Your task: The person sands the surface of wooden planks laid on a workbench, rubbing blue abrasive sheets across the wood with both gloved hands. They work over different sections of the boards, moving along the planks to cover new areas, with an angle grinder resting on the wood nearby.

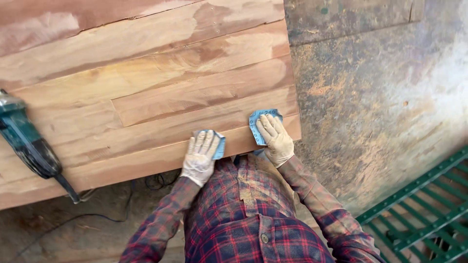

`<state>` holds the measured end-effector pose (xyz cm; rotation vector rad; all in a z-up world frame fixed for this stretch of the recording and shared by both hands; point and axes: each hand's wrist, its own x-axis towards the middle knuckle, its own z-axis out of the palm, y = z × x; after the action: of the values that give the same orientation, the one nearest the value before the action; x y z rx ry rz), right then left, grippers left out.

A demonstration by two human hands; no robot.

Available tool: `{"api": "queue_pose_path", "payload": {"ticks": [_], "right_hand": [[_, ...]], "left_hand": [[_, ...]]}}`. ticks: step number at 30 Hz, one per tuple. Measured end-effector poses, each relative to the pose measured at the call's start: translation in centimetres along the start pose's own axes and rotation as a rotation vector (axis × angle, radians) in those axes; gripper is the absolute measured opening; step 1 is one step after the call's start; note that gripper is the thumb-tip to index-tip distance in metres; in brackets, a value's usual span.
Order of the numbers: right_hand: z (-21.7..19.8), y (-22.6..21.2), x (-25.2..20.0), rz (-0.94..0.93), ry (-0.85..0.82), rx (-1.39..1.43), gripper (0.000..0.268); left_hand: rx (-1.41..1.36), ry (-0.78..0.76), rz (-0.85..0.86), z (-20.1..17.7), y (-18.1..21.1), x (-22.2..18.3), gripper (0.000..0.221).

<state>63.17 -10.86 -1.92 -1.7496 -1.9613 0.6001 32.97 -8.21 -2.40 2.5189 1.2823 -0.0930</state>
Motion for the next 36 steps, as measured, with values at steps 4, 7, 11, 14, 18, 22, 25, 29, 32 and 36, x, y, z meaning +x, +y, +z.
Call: {"api": "queue_pose_path", "payload": {"ticks": [4,7,11,14,18,22,25,29,32,36], "right_hand": [[-2.6,7.3,6.0,-0.364,-0.235,-0.055,0.068],[-3.2,10.7,11.1,-0.400,-0.195,-0.114,0.070],[-4.6,10.3,9.8,-0.383,-0.201,-0.062,0.072],[-4.9,10.8,6.1,-0.502,-0.411,0.011,0.069],[-5.0,14.4,9.5,-0.669,-0.410,-0.131,0.070],[-4.3,16.5,17.5,-0.537,-0.183,-0.104,0.068],[-4.8,14.5,16.5,-0.506,-0.069,-0.097,0.064],[-5.2,16.3,14.9,-0.888,-0.561,-0.150,0.071],[-5.2,20.4,24.5,-1.085,-0.573,-0.201,0.068],[-6.7,20.8,39.0,-0.846,-0.221,0.025,0.052]], "left_hand": [[-0.065,0.064,-0.142,3.8,8.2,5.9,0.068],[-0.057,0.074,-0.188,3.8,9.2,7.7,0.073],[-0.014,0.085,-0.199,3.8,9.5,7.7,0.074],[-0.015,0.116,-0.201,4.0,9.2,7.8,0.073],[-0.049,0.125,-0.200,4.0,9.8,7.6,0.075],[-0.030,0.177,-0.252,4.0,11.2,7.9,0.071],[-0.035,0.270,-0.428,4.9,13.5,9.5,0.072],[0.052,0.281,-0.701,6.8,16.2,11.9,0.072],[-0.066,0.357,-0.888,6.9,18.2,14.9,0.074],[-0.055,0.482,-1.135,7.6,20.4,18.9,0.075]]}}
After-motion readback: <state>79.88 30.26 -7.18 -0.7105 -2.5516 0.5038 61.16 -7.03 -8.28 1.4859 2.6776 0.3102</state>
